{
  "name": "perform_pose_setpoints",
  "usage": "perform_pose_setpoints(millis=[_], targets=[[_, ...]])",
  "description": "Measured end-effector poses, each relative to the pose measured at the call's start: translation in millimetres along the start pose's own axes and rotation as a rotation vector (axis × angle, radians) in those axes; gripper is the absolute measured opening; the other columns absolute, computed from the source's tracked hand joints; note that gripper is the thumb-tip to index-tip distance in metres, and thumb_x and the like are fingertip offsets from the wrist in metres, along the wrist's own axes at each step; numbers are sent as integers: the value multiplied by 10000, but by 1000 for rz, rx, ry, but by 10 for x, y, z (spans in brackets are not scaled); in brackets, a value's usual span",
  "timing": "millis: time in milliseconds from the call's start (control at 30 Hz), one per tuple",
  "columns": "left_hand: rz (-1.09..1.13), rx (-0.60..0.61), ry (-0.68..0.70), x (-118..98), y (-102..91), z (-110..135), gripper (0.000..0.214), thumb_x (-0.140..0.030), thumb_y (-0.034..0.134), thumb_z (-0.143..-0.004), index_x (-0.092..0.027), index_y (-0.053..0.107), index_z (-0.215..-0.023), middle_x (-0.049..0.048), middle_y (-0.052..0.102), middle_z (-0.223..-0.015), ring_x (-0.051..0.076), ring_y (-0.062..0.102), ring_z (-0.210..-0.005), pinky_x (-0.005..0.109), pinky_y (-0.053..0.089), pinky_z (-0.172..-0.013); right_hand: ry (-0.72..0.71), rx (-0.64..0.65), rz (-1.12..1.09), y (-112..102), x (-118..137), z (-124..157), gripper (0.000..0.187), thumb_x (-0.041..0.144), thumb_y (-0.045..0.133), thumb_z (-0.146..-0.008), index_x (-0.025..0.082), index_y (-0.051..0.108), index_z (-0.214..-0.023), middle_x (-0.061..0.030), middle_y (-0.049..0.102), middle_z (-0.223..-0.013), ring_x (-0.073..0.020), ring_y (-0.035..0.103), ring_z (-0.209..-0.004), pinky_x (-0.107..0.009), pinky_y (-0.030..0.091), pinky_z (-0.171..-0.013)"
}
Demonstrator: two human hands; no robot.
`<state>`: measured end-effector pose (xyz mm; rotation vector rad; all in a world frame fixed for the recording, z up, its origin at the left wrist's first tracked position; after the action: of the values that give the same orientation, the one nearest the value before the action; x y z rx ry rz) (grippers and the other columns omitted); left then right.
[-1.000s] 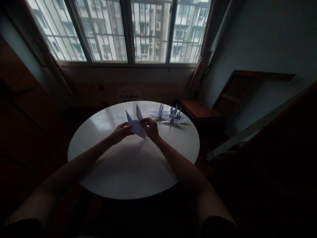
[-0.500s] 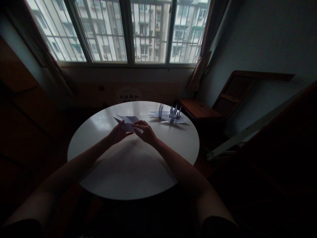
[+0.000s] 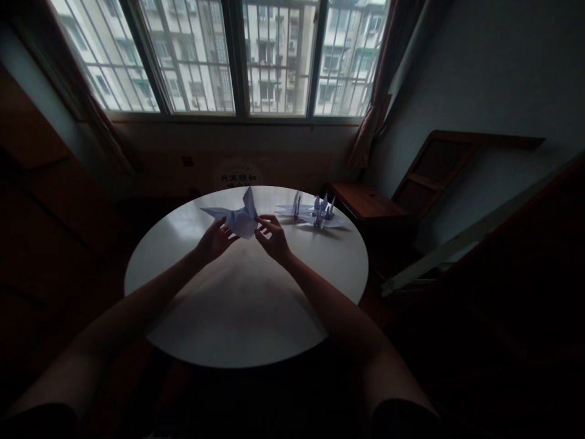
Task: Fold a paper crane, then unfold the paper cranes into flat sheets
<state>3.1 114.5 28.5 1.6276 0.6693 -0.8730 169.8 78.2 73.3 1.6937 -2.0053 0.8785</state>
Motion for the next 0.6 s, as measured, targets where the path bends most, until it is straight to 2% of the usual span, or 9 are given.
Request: perform_pose_setpoints(millis=[133, 233, 433, 600], targets=[[-60, 38, 60, -52, 63, 41, 495, -248, 840, -612, -251, 536, -1003, -16, 686, -925, 183, 651, -924, 408, 482, -916, 120, -28, -56, -43, -131, -5, 339, 320, 641, -803, 248, 695, -1130, -92, 569, -1168, -125, 608, -753, -295, 561, -620], [-122, 22, 70, -29, 36, 33, 489, -247, 862, -589, -215, 569, -980, 5, 706, -888, 189, 667, -903, 398, 487, -896, 169, -34, -81, -49, -195, -1, 349, 357, 655, -791, 243, 701, -1118, -95, 560, -1177, -129, 605, -767, -295, 562, -623], [-138, -9, 110, -18, -25, -14, 408, -324, 877, -581, -118, 680, -873, 94, 729, -872, 251, 680, -935, 384, 514, -864, 170, -26, -106, -33, -212, -1, 403, 386, 642, -801, 264, 668, -1184, -97, 527, -1214, -133, 605, -794, -309, 575, -651], [-82, -87, 96, -32, -113, -20, 415, -319, 880, -585, -132, 662, -886, 57, 726, -840, 233, 690, -891, 408, 539, -873, 155, -48, -106, -71, -201, -10, 429, 369, 636, -809, 263, 642, -1225, -105, 502, -1240, -140, 614, -814, -325, 589, -676]])
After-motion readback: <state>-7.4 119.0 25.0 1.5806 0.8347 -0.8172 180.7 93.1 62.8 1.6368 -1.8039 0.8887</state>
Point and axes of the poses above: each hand's wrist, its own z-axis away from the middle knuckle, its own y-axis out of the palm, x = y × z, the point moved 10 cm from there along -z, towards the middle knuckle
